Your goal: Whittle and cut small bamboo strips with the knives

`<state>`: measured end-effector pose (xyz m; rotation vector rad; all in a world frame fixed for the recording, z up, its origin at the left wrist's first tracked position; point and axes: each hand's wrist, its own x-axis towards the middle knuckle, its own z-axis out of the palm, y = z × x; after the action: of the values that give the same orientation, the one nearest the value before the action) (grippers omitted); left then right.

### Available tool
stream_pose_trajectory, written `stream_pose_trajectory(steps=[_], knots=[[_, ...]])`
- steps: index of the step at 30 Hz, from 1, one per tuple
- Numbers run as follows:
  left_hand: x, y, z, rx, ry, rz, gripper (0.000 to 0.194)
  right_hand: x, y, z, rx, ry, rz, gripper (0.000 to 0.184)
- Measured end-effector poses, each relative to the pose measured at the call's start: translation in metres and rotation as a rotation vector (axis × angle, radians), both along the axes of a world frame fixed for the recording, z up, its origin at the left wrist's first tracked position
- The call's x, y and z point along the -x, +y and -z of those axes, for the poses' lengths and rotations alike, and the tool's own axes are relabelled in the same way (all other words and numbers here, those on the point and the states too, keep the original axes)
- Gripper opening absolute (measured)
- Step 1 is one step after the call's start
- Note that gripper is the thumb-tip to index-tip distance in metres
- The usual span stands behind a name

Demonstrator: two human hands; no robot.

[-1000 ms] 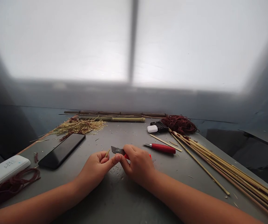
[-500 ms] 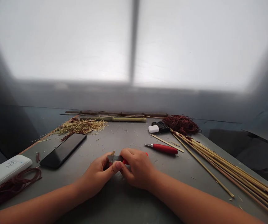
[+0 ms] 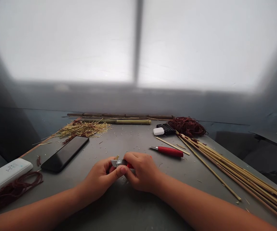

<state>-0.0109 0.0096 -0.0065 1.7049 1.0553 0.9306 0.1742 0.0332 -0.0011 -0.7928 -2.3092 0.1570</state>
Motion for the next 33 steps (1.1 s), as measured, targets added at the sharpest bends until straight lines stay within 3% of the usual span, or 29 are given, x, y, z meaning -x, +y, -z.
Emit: stream_pose_trajectory(steps=[11,21,33], knots=[[-0.003,-0.003,-0.012,0.015,0.106,-0.096,0.051,0.000,-0.002,0.000,-0.104,-0.040,0.091,0.031],[-0.005,-0.003,-0.015,0.067,0.043,-0.106,0.049,0.000,0.000,0.005,-0.197,-0.046,0.181,0.048],[-0.007,-0.003,-0.019,0.125,0.018,-0.129,0.054,0.003,-0.003,0.003,-0.259,-0.060,0.244,0.044]])
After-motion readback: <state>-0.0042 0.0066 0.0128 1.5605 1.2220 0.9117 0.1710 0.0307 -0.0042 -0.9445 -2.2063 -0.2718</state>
